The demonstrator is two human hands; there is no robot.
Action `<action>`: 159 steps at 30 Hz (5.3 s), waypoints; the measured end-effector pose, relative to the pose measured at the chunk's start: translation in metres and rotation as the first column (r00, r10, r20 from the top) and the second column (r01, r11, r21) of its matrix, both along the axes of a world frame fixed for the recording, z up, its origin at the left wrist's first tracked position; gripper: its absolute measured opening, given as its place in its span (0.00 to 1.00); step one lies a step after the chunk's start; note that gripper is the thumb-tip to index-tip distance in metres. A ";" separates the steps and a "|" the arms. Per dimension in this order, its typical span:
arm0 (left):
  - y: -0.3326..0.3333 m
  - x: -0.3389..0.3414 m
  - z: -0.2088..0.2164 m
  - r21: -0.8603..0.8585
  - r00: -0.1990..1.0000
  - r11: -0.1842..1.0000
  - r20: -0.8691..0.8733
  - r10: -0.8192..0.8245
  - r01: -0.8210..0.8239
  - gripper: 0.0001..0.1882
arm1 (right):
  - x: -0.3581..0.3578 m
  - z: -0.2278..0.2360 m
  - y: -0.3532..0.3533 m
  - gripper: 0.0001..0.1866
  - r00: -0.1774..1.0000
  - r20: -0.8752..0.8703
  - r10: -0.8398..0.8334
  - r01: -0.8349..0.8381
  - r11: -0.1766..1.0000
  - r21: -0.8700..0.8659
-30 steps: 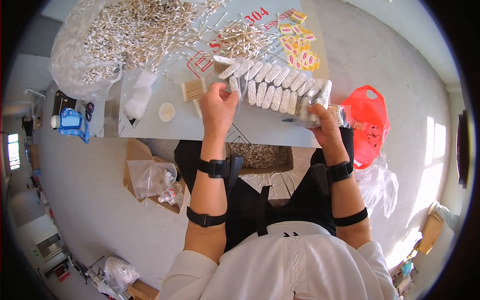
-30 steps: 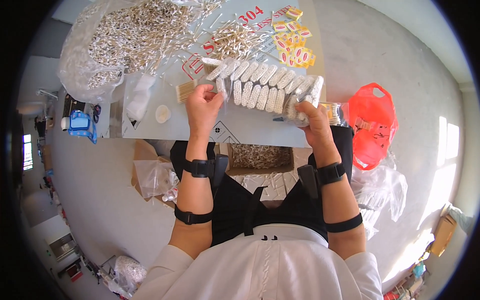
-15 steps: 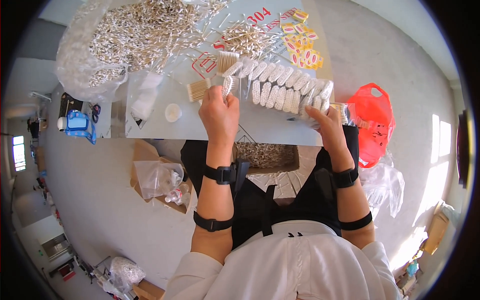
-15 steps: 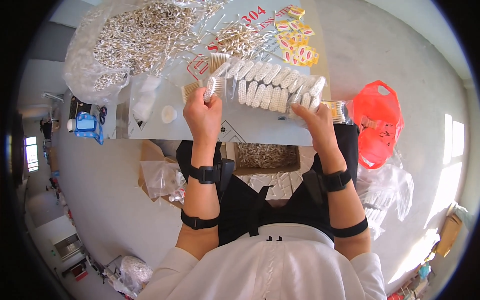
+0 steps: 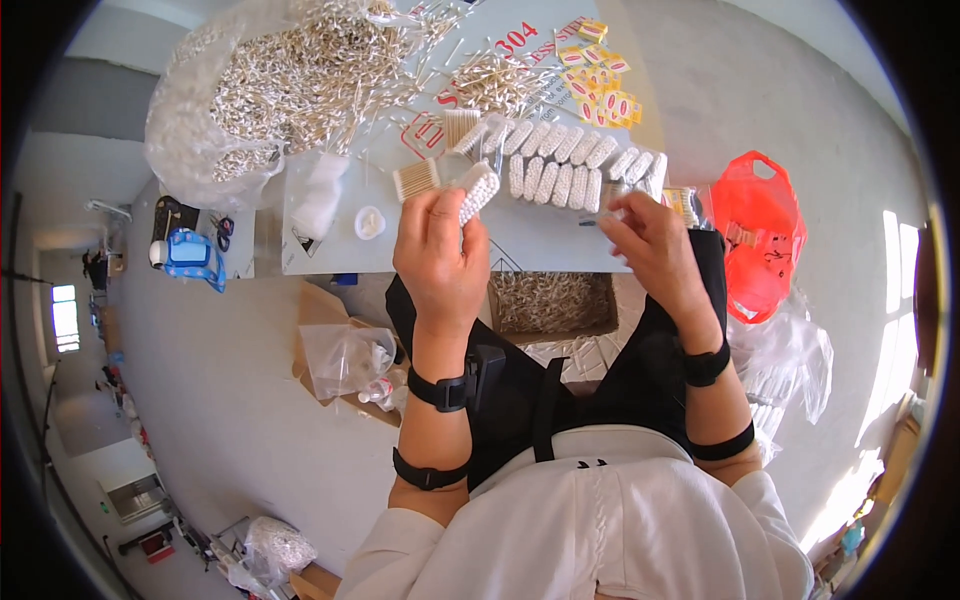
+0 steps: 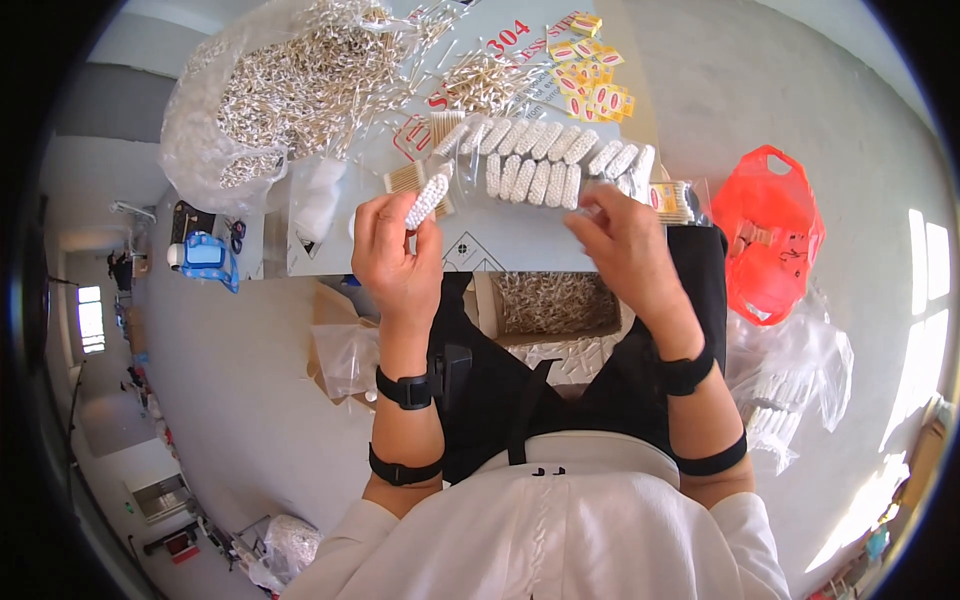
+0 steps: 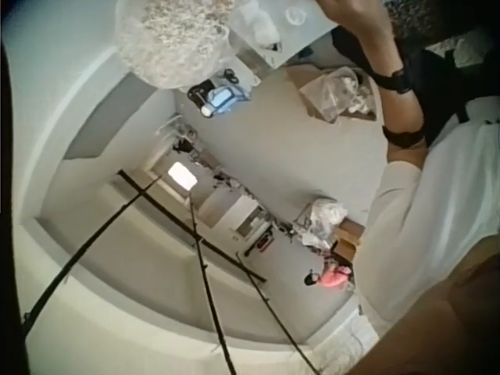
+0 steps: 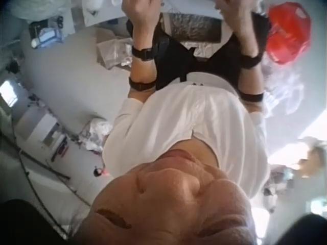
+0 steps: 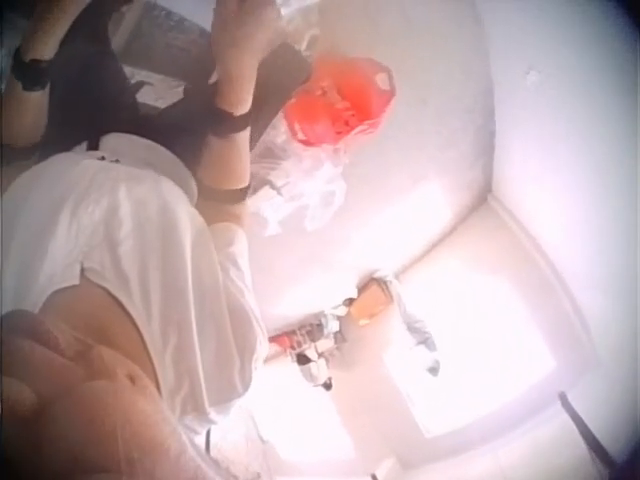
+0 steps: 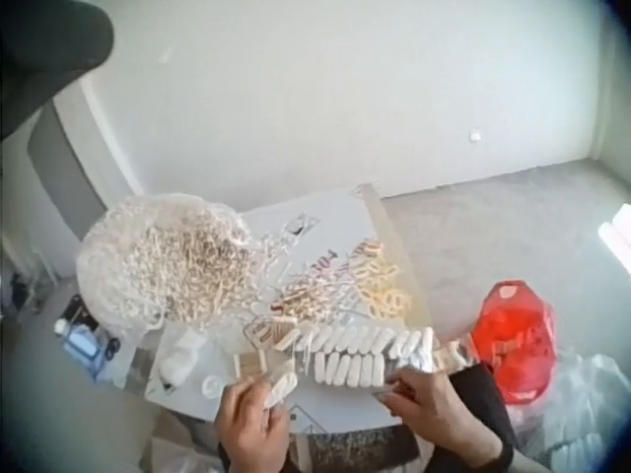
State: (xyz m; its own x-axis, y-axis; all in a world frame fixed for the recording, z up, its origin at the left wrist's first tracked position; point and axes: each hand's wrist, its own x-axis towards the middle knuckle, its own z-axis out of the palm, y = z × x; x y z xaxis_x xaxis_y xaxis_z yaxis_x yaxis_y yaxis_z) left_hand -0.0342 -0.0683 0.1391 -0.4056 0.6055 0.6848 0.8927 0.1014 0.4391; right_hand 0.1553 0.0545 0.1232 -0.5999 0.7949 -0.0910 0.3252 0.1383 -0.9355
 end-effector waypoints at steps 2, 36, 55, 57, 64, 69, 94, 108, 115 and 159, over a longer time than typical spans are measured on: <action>-0.005 0.008 0.008 -0.012 0.994 0.999 -0.100 -0.041 0.040 0.19 | -0.016 0.007 -0.010 0.24 0.950 -0.311 0.020 -0.117 0.947 -0.298; -0.022 0.064 0.058 -0.030 0.890 0.952 -0.346 -0.297 0.306 0.16 | -0.022 0.032 -0.050 0.20 0.541 -0.794 -0.276 -0.602 0.533 -0.595; -0.016 0.062 0.055 0.037 0.897 0.938 -0.307 -0.318 0.345 0.16 | -0.023 0.025 -0.054 0.22 0.520 -0.799 -0.302 -0.584 0.556 -0.591; -0.016 0.062 0.055 0.040 0.898 0.937 -0.303 -0.319 0.347 0.15 | -0.023 0.026 -0.054 0.20 0.501 -0.795 -0.343 -0.603 0.521 -0.605; -0.016 0.064 0.054 0.021 0.889 0.930 -0.304 -0.344 0.367 0.15 | -0.026 0.016 -0.054 0.21 0.524 -0.795 -0.306 -0.588 0.545 -0.597; -0.016 0.064 0.051 0.038 0.903 0.924 -0.230 -0.363 0.381 0.16 | -0.027 0.015 -0.053 0.21 0.521 -0.797 -0.304 -0.606 0.526 -0.597; -0.015 0.063 0.055 0.016 0.948 0.955 0.116 -0.297 0.297 0.15 | -0.029 0.012 -0.056 0.22 0.492 -0.768 -0.411 -0.494 0.595 -0.634; -0.010 0.059 0.055 -0.079 0.956 0.953 0.036 -0.291 0.293 0.12 | -0.031 0.008 -0.057 0.24 0.521 -0.764 -0.381 -0.458 0.630 -0.627; -0.014 0.054 0.043 -0.091 0.960 0.956 0.056 -0.275 0.279 0.14 | -0.034 0.005 -0.059 0.31 0.498 -0.769 -0.401 -0.515 0.576 -0.634; 0.002 -0.041 -0.103 -0.316 0.970 0.927 -0.196 0.144 -0.202 0.10 | 0.018 -0.058 -0.047 0.04 0.921 -0.317 -0.228 -0.112 0.622 -0.775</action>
State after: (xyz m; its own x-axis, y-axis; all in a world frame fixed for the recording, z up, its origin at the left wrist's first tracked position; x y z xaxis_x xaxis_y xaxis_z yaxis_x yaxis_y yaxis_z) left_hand -0.0748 -0.0667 0.0366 -0.4221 0.7396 0.5242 0.9053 0.3745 0.2007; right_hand 0.1737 0.0076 0.0651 -0.6756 0.5632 -0.4758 -0.0658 -0.6889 -0.7219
